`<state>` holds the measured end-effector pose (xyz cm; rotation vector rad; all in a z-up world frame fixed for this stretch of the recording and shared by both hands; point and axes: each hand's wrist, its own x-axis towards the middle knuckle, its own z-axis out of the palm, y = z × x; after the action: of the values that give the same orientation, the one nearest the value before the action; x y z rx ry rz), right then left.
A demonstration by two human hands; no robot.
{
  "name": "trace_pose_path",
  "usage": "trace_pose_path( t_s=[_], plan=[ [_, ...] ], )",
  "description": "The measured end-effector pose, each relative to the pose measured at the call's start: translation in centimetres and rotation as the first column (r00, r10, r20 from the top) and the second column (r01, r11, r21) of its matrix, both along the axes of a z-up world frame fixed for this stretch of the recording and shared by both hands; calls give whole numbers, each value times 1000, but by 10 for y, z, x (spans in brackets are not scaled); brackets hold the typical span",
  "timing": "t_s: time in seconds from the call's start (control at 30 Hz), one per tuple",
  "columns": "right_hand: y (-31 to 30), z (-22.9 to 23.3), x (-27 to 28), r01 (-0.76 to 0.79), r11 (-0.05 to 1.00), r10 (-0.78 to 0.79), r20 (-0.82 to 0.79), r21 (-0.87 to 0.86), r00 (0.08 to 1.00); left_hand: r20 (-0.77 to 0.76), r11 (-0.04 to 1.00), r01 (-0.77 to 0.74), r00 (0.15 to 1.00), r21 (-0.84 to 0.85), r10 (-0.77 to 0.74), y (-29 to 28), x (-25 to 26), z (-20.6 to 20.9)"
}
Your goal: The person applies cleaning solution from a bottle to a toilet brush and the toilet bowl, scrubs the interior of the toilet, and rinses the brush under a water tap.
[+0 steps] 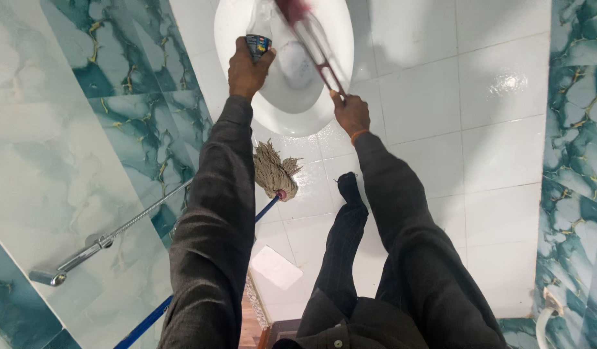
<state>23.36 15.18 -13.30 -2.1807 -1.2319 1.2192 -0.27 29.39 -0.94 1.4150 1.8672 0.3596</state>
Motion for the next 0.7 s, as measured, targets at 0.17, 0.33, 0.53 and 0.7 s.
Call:
trace_pose_path(
  t_s=[0.17, 0.33, 0.53, 0.7],
  plan=[
    [-31, 12, 15, 204, 970, -217, -89, -130, 972, -97, 989, 122, 989, 87, -114, 1, 23, -25],
    [-47, 14, 27, 125, 988, -124, -13, 93, 992, -98, 980, 156, 985, 121, -145, -2, 40, -25],
    [-87, 18, 28, 81, 995, -83, 41, 52, 996, -88, 991, 117, 990, 58, -112, 1, 50, 0],
    [-71, 10, 10, 114, 990, -112, -23, 78, 993, -107, 996, 85, 990, -27, -87, 0, 46, -1]
  ],
)
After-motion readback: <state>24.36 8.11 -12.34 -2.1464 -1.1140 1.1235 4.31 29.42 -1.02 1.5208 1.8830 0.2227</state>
